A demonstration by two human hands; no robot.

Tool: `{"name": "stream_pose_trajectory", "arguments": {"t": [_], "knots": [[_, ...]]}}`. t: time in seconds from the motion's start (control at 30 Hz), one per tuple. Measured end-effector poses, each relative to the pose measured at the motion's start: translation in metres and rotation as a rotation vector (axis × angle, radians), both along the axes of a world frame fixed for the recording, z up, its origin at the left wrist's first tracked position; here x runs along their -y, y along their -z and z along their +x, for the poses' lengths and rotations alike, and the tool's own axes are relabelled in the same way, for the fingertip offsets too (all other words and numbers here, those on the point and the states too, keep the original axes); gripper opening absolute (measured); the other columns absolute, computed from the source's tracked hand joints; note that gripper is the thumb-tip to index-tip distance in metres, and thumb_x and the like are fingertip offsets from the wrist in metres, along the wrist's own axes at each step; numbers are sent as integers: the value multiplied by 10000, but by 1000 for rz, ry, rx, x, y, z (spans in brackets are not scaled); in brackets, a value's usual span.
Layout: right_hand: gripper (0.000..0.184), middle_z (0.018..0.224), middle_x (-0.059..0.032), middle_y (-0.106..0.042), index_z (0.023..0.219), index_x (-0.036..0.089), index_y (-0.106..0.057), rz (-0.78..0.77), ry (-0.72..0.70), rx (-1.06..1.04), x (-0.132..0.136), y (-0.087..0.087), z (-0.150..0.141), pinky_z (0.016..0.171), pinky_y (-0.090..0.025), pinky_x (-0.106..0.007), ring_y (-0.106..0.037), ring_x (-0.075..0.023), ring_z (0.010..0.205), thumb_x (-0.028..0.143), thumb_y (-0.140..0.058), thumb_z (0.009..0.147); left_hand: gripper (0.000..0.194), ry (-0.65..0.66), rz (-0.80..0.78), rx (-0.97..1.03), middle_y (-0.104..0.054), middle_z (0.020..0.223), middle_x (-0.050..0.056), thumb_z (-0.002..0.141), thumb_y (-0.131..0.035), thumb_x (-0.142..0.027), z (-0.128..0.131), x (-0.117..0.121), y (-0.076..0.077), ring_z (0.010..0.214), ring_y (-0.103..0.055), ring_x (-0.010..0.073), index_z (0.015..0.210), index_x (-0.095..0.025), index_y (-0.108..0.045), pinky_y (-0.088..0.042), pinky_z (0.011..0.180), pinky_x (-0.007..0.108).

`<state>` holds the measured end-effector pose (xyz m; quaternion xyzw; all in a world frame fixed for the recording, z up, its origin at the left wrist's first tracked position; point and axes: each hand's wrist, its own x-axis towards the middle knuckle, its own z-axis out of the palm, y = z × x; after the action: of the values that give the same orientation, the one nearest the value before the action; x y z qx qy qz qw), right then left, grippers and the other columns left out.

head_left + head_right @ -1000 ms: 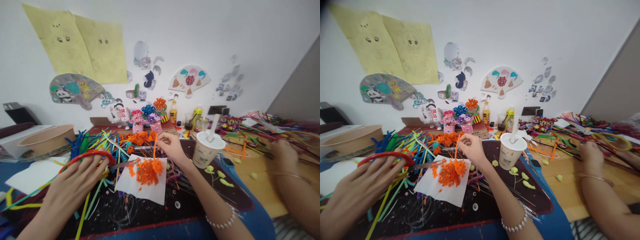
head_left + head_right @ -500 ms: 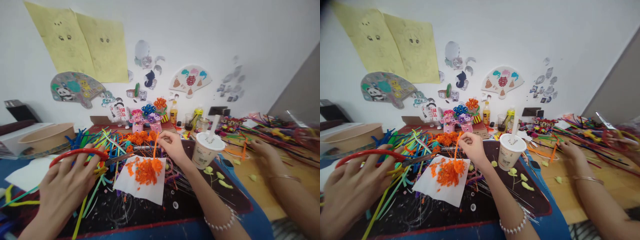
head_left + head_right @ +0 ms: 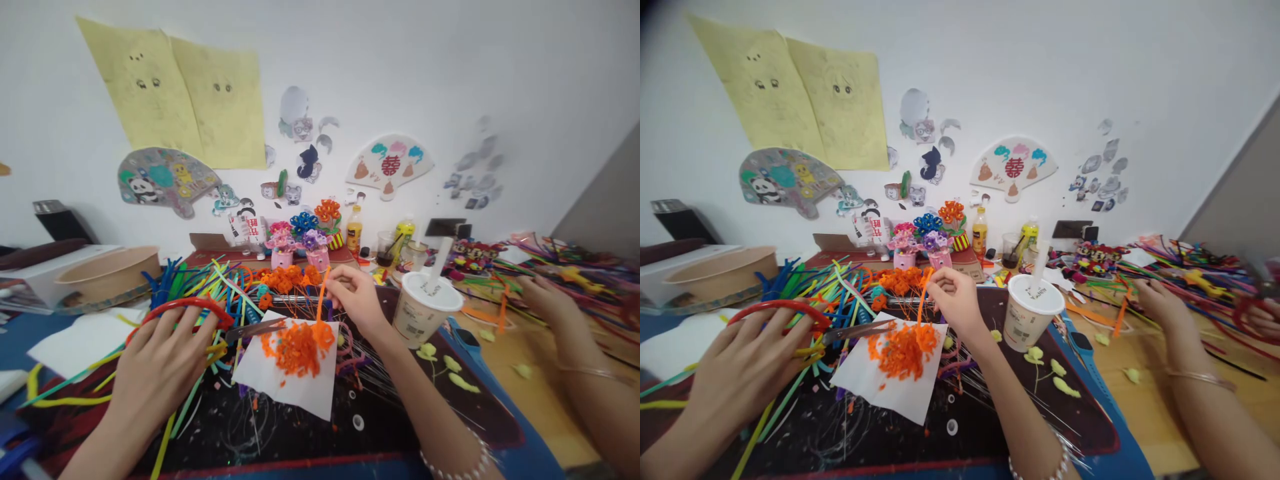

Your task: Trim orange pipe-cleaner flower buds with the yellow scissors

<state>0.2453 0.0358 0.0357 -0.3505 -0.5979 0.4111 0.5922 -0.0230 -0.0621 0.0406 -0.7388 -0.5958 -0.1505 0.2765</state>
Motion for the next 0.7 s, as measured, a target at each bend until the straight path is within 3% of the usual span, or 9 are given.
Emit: {"name": "stream_pose_trajectory", "arguments": {"t": [0.1, 0.17, 0.23, 0.33, 0.4, 0.53, 0.7], "knots": [[101, 491, 44, -563, 641, 191, -585, -6, 3, -13, 0, 0, 0, 380, -403, -199, -488, -95, 389, 250, -644, 698, 373, -111, -113, 350, -647, 1137, 215, 809, -398, -280, 4, -4, -9, 1183, -499, 451, 1011, -150, -684, -322, 960, 600], [104, 498, 45, -568, 646, 191, -587, -17, 7, -55, 0, 1, -1, 381, -393, -197, -484, -90, 385, 252, -658, 692, 393, -135, -154, 540, -673, 1047, 211, 792, -456, -383, 8, -10, -14, 1084, -553, 471, 1032, -144, -656, -364, 891, 621], [111, 499, 49, -571, 646, 191, -585, -32, 10, -104, 0, 1, -2, 376, -376, -192, -473, -81, 372, 254, -668, 685, 386, -124, -202, 696, -701, 877, 149, 788, -495, -459, 16, -18, -15, 894, -635, 416, 994, -165, -635, -448, 753, 569], [129, 480, 53, -566, 643, 191, -577, -46, 9, -129, 1, 0, -5, 361, -356, -190, -458, -74, 346, 271, -668, 687, 293, 46, -343, 989, -671, 680, 27, 781, -550, -495, 40, -30, -10, 672, -661, 235, 794, -205, -587, -511, 623, 366], [139, 473, 53, -569, 643, 189, -576, -51, 3, -130, 2, 0, -8, 354, -354, -190, -456, -73, 337, 284, -666, 691, 298, 181, -428, 1164, -651, 655, -1, 755, -601, -502, 62, -39, -6, 615, -639, 173, 766, -207, -563, -499, 564, 283], [139, 462, 58, -572, 643, 184, -581, -88, -25, -176, 3, 0, -13, 349, -346, -183, -445, -66, 329, 280, -674, 681, 311, 367, -508, 1410, -640, 713, -18, 693, -683, -472, 97, -52, -2, 606, -596, 126, 730, -215, -510, -458, 532, 225], [130, 448, 63, -565, 626, 178, -575, -122, -10, -186, 4, 2, -17, 343, -337, -173, -439, -60, 323, 245, -680, 665, 286, 431, -622, 1532, -609, 658, -39, 632, -761, -374, 102, -58, 2, 596, -551, 105, 696, -190, -552, -427, 547, 208]]}}
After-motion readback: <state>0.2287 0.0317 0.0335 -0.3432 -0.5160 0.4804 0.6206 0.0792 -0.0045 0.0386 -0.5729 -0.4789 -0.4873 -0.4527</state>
